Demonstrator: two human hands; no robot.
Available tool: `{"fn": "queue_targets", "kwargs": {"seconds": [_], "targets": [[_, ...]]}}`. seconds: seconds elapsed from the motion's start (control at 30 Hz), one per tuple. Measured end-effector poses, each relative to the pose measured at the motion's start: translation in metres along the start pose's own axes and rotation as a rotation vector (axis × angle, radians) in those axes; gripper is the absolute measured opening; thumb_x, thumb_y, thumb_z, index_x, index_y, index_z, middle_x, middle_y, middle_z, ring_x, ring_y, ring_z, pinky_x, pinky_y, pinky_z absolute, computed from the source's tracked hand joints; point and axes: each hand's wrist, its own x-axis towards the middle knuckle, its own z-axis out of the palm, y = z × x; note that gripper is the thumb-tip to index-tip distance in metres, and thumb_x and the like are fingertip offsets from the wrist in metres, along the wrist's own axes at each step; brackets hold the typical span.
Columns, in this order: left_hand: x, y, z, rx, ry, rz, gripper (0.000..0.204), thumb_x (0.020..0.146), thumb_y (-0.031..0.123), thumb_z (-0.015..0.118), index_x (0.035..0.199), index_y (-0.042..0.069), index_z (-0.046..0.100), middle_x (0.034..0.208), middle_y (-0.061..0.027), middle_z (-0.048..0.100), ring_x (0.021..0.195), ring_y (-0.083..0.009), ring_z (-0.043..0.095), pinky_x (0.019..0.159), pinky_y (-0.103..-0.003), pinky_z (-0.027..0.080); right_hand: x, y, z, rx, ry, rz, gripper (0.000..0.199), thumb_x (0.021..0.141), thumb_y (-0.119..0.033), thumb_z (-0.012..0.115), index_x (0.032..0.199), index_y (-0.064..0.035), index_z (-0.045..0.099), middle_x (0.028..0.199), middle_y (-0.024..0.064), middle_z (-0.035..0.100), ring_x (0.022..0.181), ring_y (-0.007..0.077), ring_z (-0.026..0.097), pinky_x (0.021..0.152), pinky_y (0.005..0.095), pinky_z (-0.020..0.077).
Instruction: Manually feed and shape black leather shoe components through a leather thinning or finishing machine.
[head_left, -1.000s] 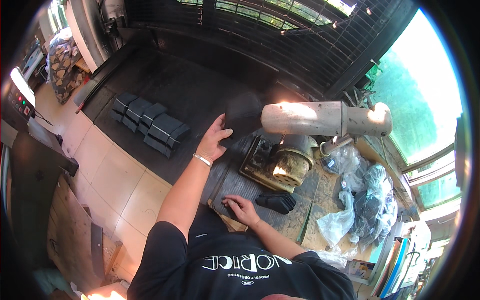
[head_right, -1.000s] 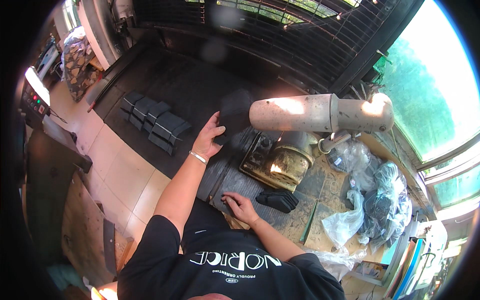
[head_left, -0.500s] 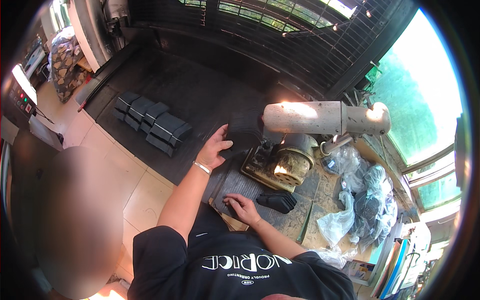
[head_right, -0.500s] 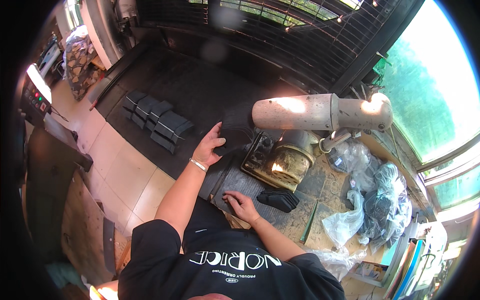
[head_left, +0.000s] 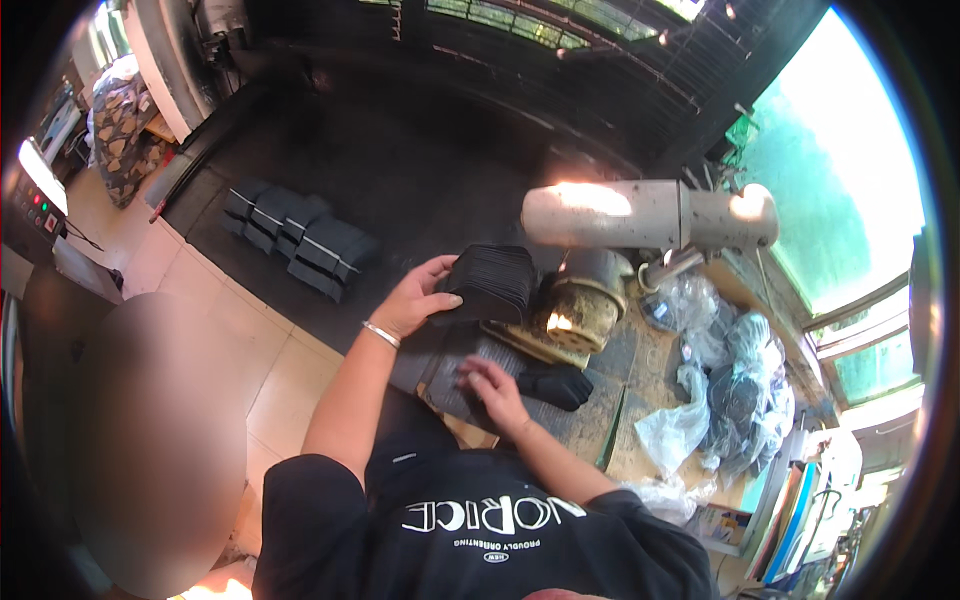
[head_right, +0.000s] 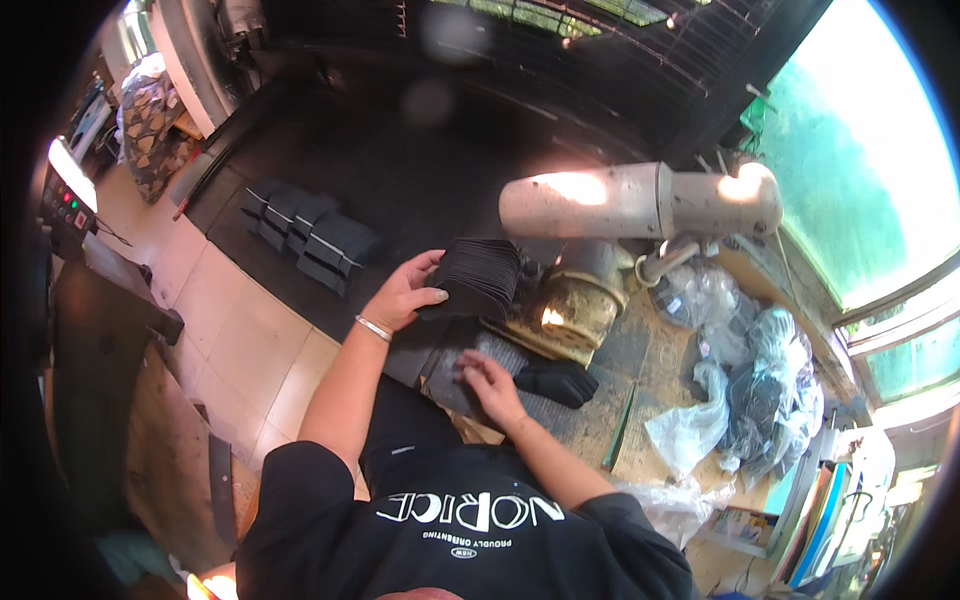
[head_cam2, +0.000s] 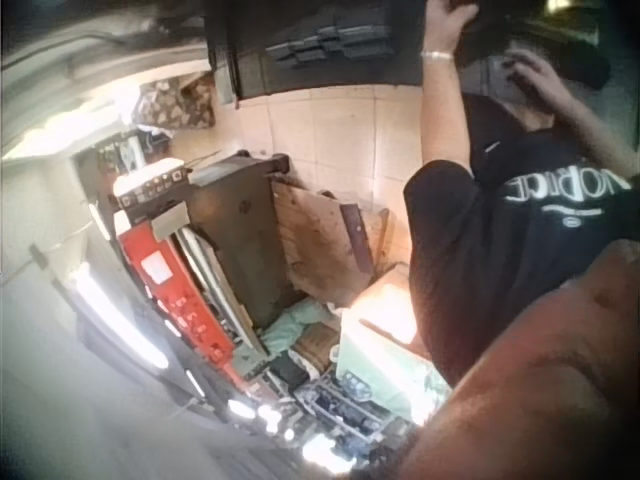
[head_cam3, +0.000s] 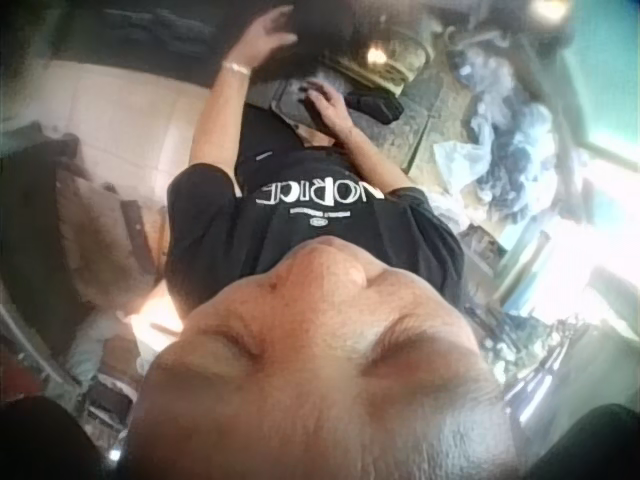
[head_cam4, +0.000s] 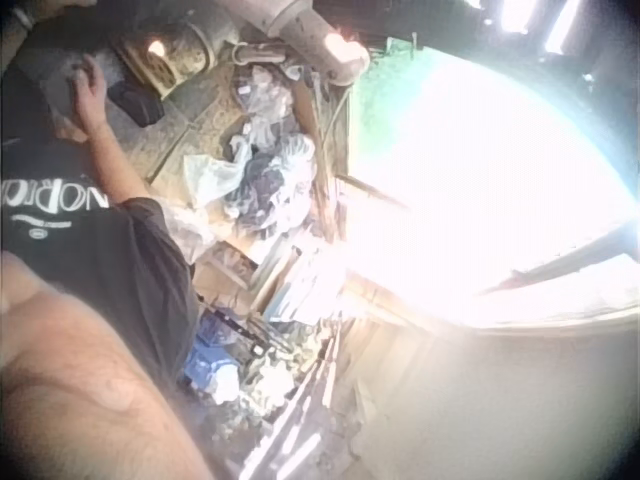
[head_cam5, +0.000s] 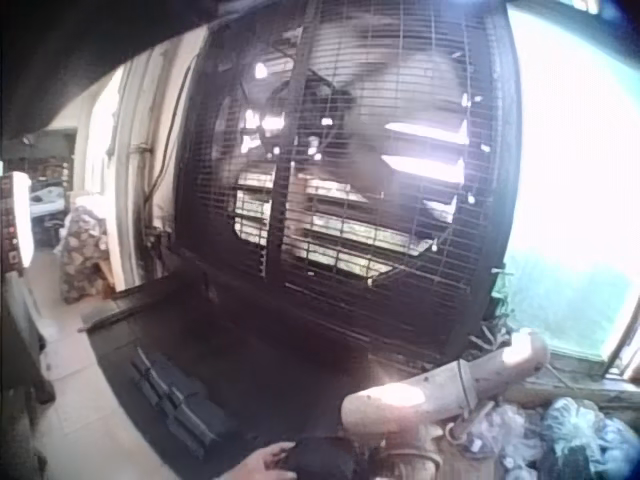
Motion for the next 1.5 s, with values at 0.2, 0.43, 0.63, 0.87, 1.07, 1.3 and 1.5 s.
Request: {"fn": "queue_targets", "kwargs": {"seconds": [0.2, 0.43, 0.63, 0.87, 1.07, 1.3, 1.5], "targets": [[-0.014, 0.057, 0.029, 1.498, -0.116, -0.073, 0.046, 0.073, 0.006, 0.064, 0.117, 0.003, 0.052, 0.11, -0.0185, 0.063, 0.103, -0.0376, 0.06, 0.084, -0.045, 0.05, 0.019, -0.093, 0.005, -0.701, 0.275, -0.619, 0.069, 0.072, -0.007, 0.075, 0.134, -0.0016, 0.044, 0.133, 0.0204, 0.05, 0.123, 0.0348, 0.049, 0.1, 0.039, 0.0421], [-0.014, 0.043, 0.075, 1.664, -0.212, -0.201, 0.048, 0.071, 0.007, 0.066, 0.115, 0.003, 0.046, 0.103, -0.0168, 0.063, 0.095, -0.0356, 0.062, 0.078, -0.047, 0.05, 0.053, -0.101, 0.009, -0.805, 0.058, -0.177, 0.065, 0.066, -0.018, 0.081, 0.121, 0.0009, 0.051, 0.11, 0.0158, 0.062, 0.097, 0.0307, 0.063, 0.087, 0.038, 0.0486], [-0.057, 0.001, 0.029, 0.86, -0.1, -0.003, 0.103, 0.076, 0.026, 0.077, 0.154, 0.007, 0.011, 0.141, -0.0209, 0.048, 0.139, -0.0302, 0.037, 0.117, -0.041, 0.021, 0.028, -0.049, -0.019, 0.104, 0.027, -0.04, 0.053, 0.075, -0.006, 0.079, 0.119, 0.0006, 0.051, 0.108, 0.0062, 0.063, 0.099, 0.0148, 0.061, 0.089, 0.0294, 0.0491], [-0.068, -0.01, 0.01, 0.998, -0.089, -0.252, 0.066, 0.084, 0.015, 0.066, 0.143, 0.003, 0.039, 0.124, -0.0201, 0.056, 0.108, -0.0379, 0.057, 0.102, -0.04, 0.04, 0.056, -0.039, 0.008, 0.295, -0.114, 0.029, 0.054, 0.078, 0.001, 0.075, 0.125, -0.0025, 0.049, 0.118, 0.0063, 0.059, 0.113, 0.0148, 0.055, 0.097, 0.0296, 0.0451], [-0.076, -0.037, -0.027, 1.44, 0.123, -0.103, 0.061, 0.084, 0.008, 0.061, 0.138, -0.007, 0.038, 0.13, -0.0256, 0.048, 0.126, -0.0422, 0.043, 0.105, -0.044, 0.037, 0.112, -0.001, 0.036, 0.065, -0.051, -0.029, 0.058, 0.077, 0.005, 0.068, 0.131, -0.0042, 0.048, 0.119, 0.0062, 0.06, 0.112, 0.018, 0.056, 0.1, 0.0322, 0.042], [-0.075, -0.068, -0.009, 1.555, 0.383, -0.082, 0.075, 0.079, 0.005, 0.057, 0.143, -0.012, 0.022, 0.148, -0.0306, 0.026, 0.141, -0.0452, 0.02, 0.117, -0.053, 0.014, 0.111, 0.011, 0.057, 0.569, 0.035, 0.062, 0.06, 0.075, 0.009, 0.056, 0.133, -0.0028, 0.048, 0.121, 0.0074, 0.059, 0.113, 0.0191, 0.055, 0.099, 0.0311, 0.0415], [-0.063, -0.067, -0.007, 1.561, 0.427, -0.157, 0.082, 0.076, 0.009, 0.058, 0.144, -0.013, 0.017, 0.148, -0.0312, 0.025, 0.142, -0.0451, 0.019, 0.118, -0.052, 0.012, 0.112, -0.001, 0.054, 0.66, -0.002, 0.116, 0.056, 0.079, 0.008, 0.054, 0.134, -0.0019, 0.047, 0.124, 0.0075, 0.058, 0.116, 0.0199, 0.053, 0.103, 0.0319, 0.0381]]}}
